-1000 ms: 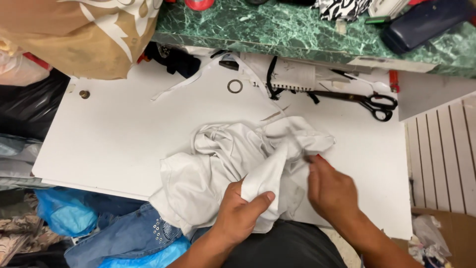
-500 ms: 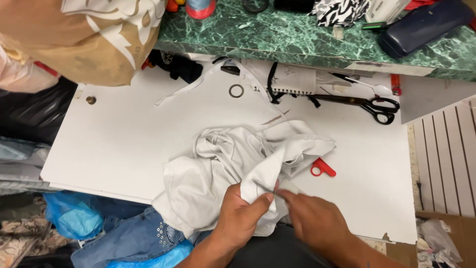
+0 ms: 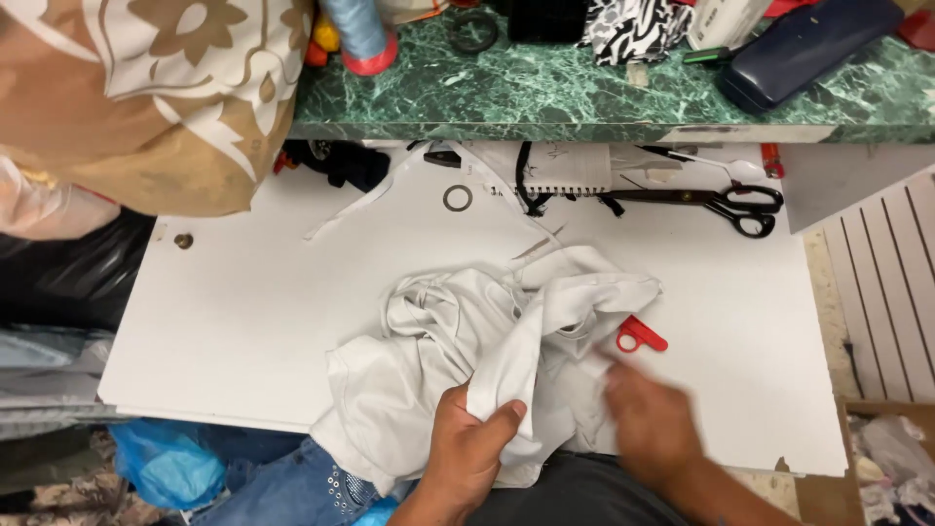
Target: Modify a white garment using a metal tool and scissors on a workbench
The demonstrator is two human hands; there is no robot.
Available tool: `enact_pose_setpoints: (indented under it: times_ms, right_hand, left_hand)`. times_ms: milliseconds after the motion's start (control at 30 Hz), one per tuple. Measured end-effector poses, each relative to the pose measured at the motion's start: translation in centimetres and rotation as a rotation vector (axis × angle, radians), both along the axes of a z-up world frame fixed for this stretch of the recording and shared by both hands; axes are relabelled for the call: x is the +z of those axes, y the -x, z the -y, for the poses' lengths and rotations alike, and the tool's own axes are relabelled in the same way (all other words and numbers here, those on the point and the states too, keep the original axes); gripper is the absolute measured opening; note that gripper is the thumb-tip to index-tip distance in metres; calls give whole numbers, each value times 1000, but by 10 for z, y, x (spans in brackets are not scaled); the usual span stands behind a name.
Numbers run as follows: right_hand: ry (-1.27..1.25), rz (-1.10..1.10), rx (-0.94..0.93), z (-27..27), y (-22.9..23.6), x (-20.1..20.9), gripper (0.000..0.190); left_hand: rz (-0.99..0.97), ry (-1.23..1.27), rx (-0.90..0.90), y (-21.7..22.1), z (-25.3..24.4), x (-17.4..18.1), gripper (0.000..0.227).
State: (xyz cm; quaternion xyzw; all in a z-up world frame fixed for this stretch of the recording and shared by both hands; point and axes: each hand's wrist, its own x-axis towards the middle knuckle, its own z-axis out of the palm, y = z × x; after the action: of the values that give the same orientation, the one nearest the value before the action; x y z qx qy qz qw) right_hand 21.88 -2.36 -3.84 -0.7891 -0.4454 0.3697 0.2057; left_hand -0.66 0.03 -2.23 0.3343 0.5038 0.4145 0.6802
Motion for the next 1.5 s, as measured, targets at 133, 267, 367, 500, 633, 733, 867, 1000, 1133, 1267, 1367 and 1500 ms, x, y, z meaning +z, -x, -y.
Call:
enact_pose_setpoints:
  times_ms: [133, 267, 367, 500, 633, 733, 867, 1000, 1133, 1267, 1367, 1500]
  right_hand:
    - [-651, 6, 505, -1, 18, -30, 40]
    - [-378, -169, 133, 4, 14, -40, 31]
    - [-455, -15, 406, 3, 21, -60, 29]
    - [-76, -292, -68, -32, 7, -14, 36]
    - [-90, -785, -319, -36, 30, -28, 34]
    - [-161, -977, -374, -50, 36, -17, 30]
    - [-309, -1093, -373, -65, 27, 4, 38]
    - [-328, -816, -272, -64, 22, 28, 43]
    - [-349, -956, -224, -61, 14, 33, 39]
    - [-353, -459, -122, -60, -1, 64, 31]
    - [-359, -354, -120, -48, -8, 84, 18]
    - [-699, -101, 218, 0, 2, 31, 40]
  left_hand:
    - [74, 42, -14, -2, -1, 12, 36]
    - [-171, -118, -143, 14, -1, -9, 23]
    - [-195, -165, -163, 21, 6, -19, 7]
    - [-159, -276, -242, 32, -1, -13, 53]
    - [-6, -185, -360, 44, 11, -19, 47]
    - [-251, 30, -334, 56, 17, -55, 61]
    - [73, -24, -463, 41, -6, 16, 50]
    - [604, 149, -566, 41, -15, -38, 73]
    - [728, 179, -652, 3, -33, -34, 81]
    - [369, -326, -321, -26, -36, 5, 15]
    - [403, -434, -192, -25, -35, 13, 34]
    - [451, -413, -174, -18, -35, 8, 14]
